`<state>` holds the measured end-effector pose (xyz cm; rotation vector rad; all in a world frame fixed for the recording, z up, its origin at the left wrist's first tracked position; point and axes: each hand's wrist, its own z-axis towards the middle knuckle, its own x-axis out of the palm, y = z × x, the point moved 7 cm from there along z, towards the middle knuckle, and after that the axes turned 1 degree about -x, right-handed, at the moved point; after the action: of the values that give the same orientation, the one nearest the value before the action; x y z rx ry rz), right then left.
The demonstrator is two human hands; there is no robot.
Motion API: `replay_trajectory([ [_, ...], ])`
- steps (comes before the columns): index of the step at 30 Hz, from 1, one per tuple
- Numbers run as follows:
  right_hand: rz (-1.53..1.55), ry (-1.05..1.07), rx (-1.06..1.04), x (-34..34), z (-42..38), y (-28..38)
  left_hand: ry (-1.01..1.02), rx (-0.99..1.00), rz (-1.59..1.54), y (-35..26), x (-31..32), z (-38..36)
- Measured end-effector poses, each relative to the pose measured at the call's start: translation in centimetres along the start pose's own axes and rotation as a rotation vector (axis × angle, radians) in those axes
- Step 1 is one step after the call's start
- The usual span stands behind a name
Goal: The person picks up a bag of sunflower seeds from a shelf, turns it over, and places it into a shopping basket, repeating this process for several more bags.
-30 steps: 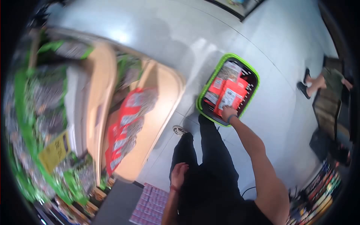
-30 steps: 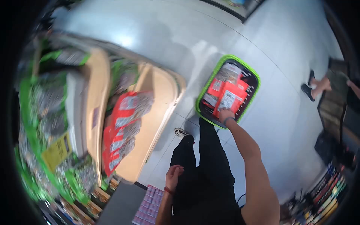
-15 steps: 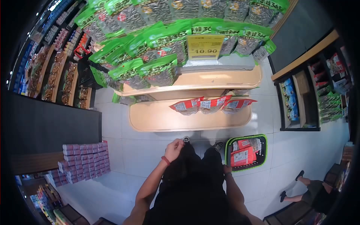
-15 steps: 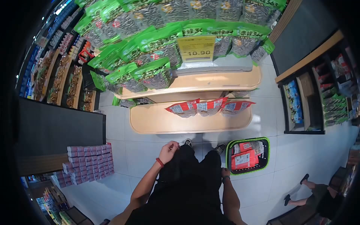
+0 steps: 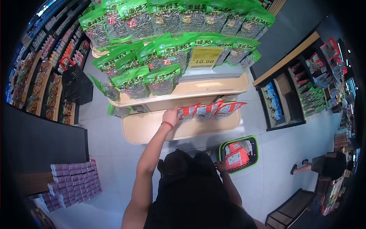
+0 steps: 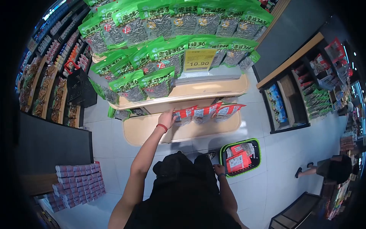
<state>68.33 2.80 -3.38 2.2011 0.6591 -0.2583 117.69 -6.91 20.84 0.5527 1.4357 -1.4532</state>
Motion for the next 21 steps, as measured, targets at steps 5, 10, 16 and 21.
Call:
replay_trajectory([
  [5,0.117,0.016,0.076,-0.5,-2.8,1.3,0.195,-0.222,-0.037,3.9,2.9,-0.3],
  [10,-0.050,-0.050,-0.107,-1.9,-4.1,5.3,0.072,-0.258,-0.020,4.4,-0.9,-2.9],
  [16,-0.153,0.168,-0.483,2.4,-7.2,23.2,-0.017,-0.135,-0.037,0.6,-12.3,-6.4],
  [21,0.047,0.237,-0.958,7.8,-9.8,38.1,-0.064,-0.121,-0.496,-2.4,-22.4,-8.5],
])
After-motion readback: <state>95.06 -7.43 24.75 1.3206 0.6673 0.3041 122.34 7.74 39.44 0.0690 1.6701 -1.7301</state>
